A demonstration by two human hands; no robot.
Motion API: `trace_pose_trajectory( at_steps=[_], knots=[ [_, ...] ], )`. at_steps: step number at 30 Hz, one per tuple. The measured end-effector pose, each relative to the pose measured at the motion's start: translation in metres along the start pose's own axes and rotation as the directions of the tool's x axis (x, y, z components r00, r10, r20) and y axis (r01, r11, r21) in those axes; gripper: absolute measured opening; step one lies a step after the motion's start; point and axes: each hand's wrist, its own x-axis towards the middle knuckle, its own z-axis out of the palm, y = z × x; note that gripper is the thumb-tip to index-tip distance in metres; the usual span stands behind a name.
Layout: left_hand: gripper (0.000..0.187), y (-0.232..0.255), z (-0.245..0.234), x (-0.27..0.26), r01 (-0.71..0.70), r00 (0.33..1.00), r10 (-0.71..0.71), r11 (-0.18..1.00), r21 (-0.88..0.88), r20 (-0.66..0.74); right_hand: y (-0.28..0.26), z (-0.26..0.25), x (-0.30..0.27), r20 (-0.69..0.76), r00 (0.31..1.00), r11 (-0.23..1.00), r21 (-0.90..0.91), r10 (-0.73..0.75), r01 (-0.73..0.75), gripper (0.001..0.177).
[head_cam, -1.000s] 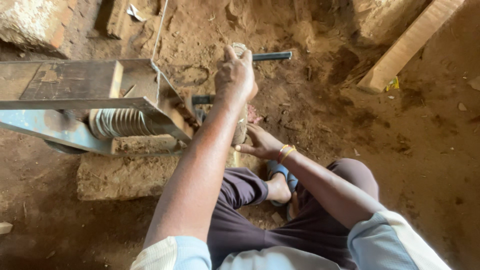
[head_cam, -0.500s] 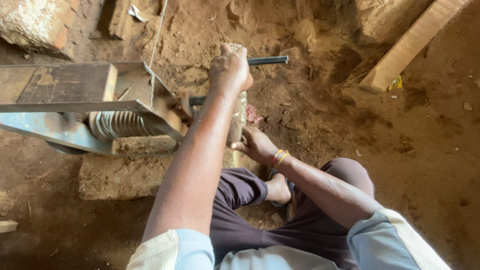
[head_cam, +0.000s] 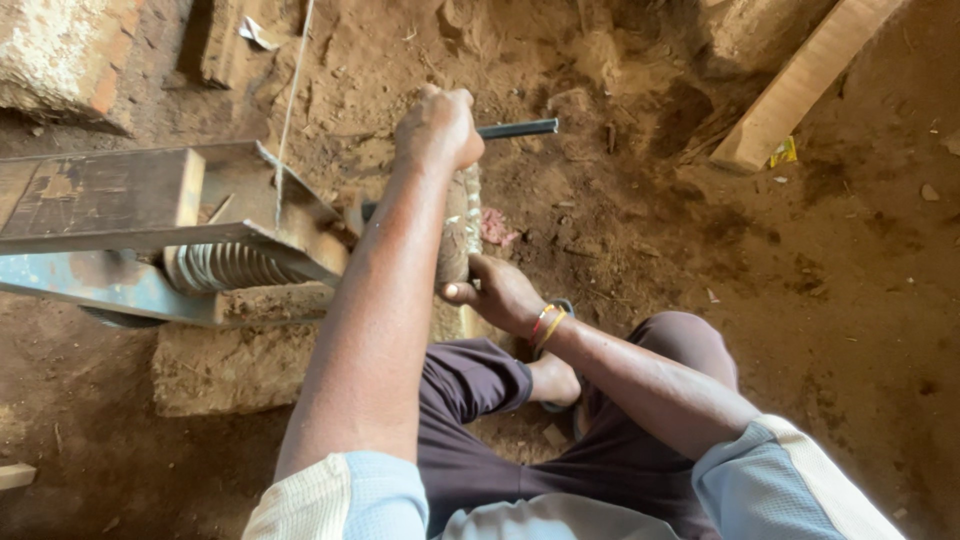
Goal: The person winds a length of rope onto a wooden spindle by turning a hand crank.
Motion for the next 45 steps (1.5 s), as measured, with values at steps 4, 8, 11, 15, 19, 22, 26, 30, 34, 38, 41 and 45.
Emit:
trace_pose_trajectory(
  at_steps=[4, 8, 11, 15, 19, 22, 26, 30, 34, 38, 41, 45],
  knots=[
    [0.027, -0.003, 0.004, 0.017, 0.003, 0.997, -0.005, 1.000, 0.024, 0.073, -0.008, -0.004, 0.001, 0.009, 0.999, 0.999, -0.007, 0.044, -0.044, 0.072],
    [0.028, -0.003, 0.004, 0.027, 0.009, 0.994, -0.016, 0.998, 0.066, 0.109, -0.018, -0.009, 0.002, 0.036, 0.994, 0.995, 0.001, 0.099, -0.099, 0.072],
    [0.024, -0.002, 0.000, 0.030, 0.028, 0.988, -0.037, 0.998, 0.058, 0.149, -0.022, -0.012, 0.002, 0.032, 0.994, 0.994, -0.009, 0.107, -0.107, 0.072],
    [0.027, -0.007, 0.006, 0.042, -0.017, 0.997, 0.013, 0.998, 0.054, 0.070, -0.026, -0.016, 0.004, 0.030, 0.993, 0.992, -0.055, 0.113, -0.111, 0.072],
    [0.029, -0.008, 0.011, 0.057, 0.033, 0.994, -0.039, 0.998, 0.058, 0.100, -0.027, -0.020, 0.004, 0.030, 0.995, 0.996, -0.019, 0.091, -0.090, 0.073],
    [0.032, -0.010, 0.011, 0.056, 0.003, 0.998, -0.006, 0.999, 0.037, 0.069, -0.017, -0.017, 0.004, 0.061, 0.989, 0.987, 0.085, 0.132, -0.137, 0.080],
    [0.031, -0.010, 0.010, 0.057, -0.012, 0.999, 0.010, 0.999, 0.041, 0.046, 0.028, -0.015, -0.001, 0.090, 0.995, 0.971, 0.238, -0.053, 0.030, 0.096],
    [0.031, -0.011, 0.012, 0.058, -0.012, 0.998, 0.012, 1.000, 0.014, 0.055, 0.062, 0.009, 0.000, 0.114, 0.972, 0.977, 0.076, -0.207, 0.200, 0.096],
    [0.032, -0.011, 0.013, 0.063, 0.009, 0.996, -0.012, 0.999, 0.035, 0.090, 0.048, 0.025, 0.004, 0.083, 0.970, 0.946, 0.257, -0.226, 0.199, 0.089],
    [0.034, -0.011, 0.017, 0.075, 0.049, 0.989, -0.059, 0.996, 0.074, 0.132, 0.015, 0.027, -0.001, 0.056, 0.988, 0.858, 0.505, -0.145, 0.097, 0.089],
    [0.034, -0.014, 0.018, 0.091, 0.057, 0.995, -0.058, 0.998, 0.022, 0.079, -0.003, 0.015, -0.002, 0.064, 0.994, 0.860, 0.507, -0.092, 0.047, 0.090],
    [0.029, -0.020, 0.023, 0.102, 0.018, 0.999, -0.019, 0.998, -0.060, -0.028, -0.020, 0.004, -0.001, 0.092, 0.994, 0.848, 0.530, -0.062, 0.004, 0.088]
  ],
)
